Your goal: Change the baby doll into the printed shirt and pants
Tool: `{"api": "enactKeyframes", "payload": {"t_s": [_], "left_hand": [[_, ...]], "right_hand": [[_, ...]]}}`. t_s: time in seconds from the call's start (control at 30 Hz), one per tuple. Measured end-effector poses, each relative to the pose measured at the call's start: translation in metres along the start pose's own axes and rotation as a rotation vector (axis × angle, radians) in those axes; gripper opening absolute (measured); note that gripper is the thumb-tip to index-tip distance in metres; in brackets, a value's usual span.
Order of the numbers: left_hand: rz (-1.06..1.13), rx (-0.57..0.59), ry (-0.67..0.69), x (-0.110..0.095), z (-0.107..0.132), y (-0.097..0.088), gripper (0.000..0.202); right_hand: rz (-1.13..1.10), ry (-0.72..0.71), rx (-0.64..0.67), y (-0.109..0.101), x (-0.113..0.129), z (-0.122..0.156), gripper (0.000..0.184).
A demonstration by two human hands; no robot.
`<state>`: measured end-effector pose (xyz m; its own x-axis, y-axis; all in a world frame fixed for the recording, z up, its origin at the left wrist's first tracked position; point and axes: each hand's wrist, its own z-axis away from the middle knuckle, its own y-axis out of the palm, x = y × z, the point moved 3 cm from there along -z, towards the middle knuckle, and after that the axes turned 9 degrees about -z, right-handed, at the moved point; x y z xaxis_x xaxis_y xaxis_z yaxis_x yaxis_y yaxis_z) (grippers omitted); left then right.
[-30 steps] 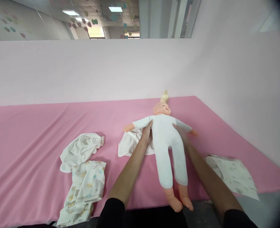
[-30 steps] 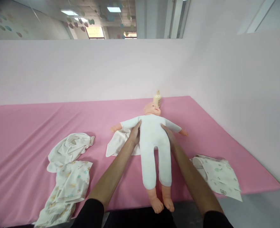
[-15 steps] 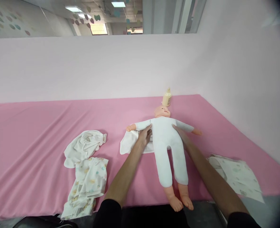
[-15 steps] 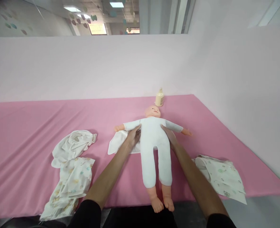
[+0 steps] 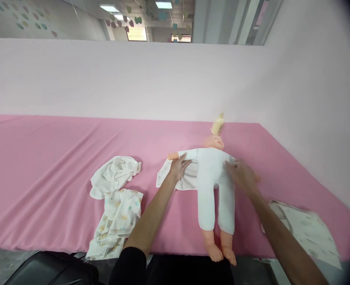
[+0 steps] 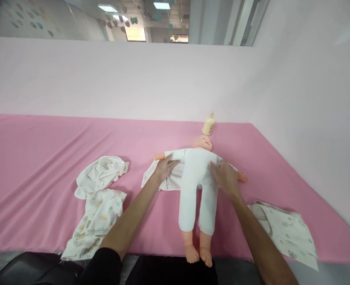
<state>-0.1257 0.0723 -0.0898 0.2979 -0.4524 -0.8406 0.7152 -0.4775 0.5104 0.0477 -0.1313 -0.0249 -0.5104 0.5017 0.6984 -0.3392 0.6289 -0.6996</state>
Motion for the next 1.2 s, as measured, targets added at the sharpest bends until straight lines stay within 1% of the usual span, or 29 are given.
{"api": "enactKeyframes", "payload": {"t_s": [0.03,0.07,0.1,0.13,0.17,0.2,0.23,0.27,0.33,0.37,0.4,0.47,0.5,0.53,0.57,0.63,0.7,0.8,0.87,0.93,1.03,1.13,1.2], "left_hand": [[-0.011,0.008,0.002,0.0,0.0,-0.001,0.031],[-0.025,0.013,0.006,0.0,-0.001,-0.002,0.032],[-0.049,0.022,0.013,-0.001,-0.002,-0.004,0.033],[-0.088,0.033,0.016,-0.003,-0.002,-0.007,0.034],[-0.154,0.052,0.016,-0.005,-0.003,-0.01,0.034],[-0.237,0.077,0.015,-0.009,-0.002,-0.014,0.032],[-0.326,0.106,0.012,-0.013,-0.002,-0.019,0.03],[-0.402,0.135,0.005,-0.018,0.0,-0.025,0.027],[-0.557,0.155,-0.014,-0.029,0.003,-0.037,0.021],[-0.664,0.115,-0.007,-0.034,0.005,-0.044,0.02],[-0.793,0.034,0.012,-0.04,0.006,-0.051,0.021],[-1.072,-0.19,0.074,-0.048,0.006,-0.063,0.025],[-1.172,-0.299,0.1,-0.051,0.005,-0.066,0.027],[-1.23,-0.378,0.109,-0.052,0.003,-0.067,0.029],[-1.259,-0.419,0.098,-0.051,-0.001,-0.068,0.03],[-1.291,-0.427,0.066,-0.051,-0.008,-0.067,0.026],[-1.314,-0.4,0.059,-0.056,-0.014,-0.065,0.016],[-1.314,-0.384,0.089,-0.076,-0.014,-0.067,0.009],[-1.302,-0.395,0.116,-0.093,-0.008,-0.068,0.012],[-1.282,-0.396,0.15,-0.106,0.0,-0.066,0.015],[-1.287,-0.375,0.208,-0.112,0.009,-0.051,0.015],[-1.308,-0.334,0.25,-0.104,0.011,-0.026,0.016],[-1.256,-0.267,0.26,-0.096,0.009,-0.01,0.019]], "right_hand": [[0.084,-0.075,-0.044,0.004,0.011,-0.003,0.054],[0.168,-0.182,-0.06,0.011,0.025,-0.007,0.052],[0.205,-0.327,-0.023,0.023,0.041,-0.011,0.048],[0.21,-0.494,0.069,0.038,0.057,-0.014,0.047],[0.207,-0.642,0.165,0.054,0.072,-0.018,0.05],[0.208,-0.749,0.255,0.071,0.084,-0.022,0.055],[0.217,-0.812,0.335,0.086,0.094,-0.028,0.062],[0.237,-0.845,0.403,0.099,0.101,-0.033,0.068],[0.286,-0.865,0.497,0.119,0.11,-0.043,0.075],[0.309,-0.864,0.524,0.124,0.112,-0.047,0.075],[0.324,-0.863,0.541,0.127,0.113,-0.05,0.074],[0.327,-0.86,0.547,0.128,0.112,-0.055,0.068],[0.317,-0.859,0.537,0.126,0.111,-0.056,0.066],[0.303,-0.86,0.525,0.124,0.111,-0.056,0.065],[0.291,-0.86,0.509,0.122,0.11,-0.056,0.064],[0.283,-0.865,0.486,0.119,0.11,-0.055,0.062],[0.306,-0.874,0.49,0.118,0.112,-0.052,0.057],[0.343,-0.866,0.493,0.119,0.114,-0.05,0.05],[0.359,-0.852,0.49,0.121,0.115,-0.048,0.048],[0.384,-0.845,0.492,0.124,0.116,-0.046,0.047],[0.415,-0.82,0.489,0.131,0.119,-0.039,0.046],[0.396,-0.777,0.485,0.137,0.123,-0.035,0.04],[0.379,-0.764,0.493,0.138,0.125,-0.038,0.039]]}}
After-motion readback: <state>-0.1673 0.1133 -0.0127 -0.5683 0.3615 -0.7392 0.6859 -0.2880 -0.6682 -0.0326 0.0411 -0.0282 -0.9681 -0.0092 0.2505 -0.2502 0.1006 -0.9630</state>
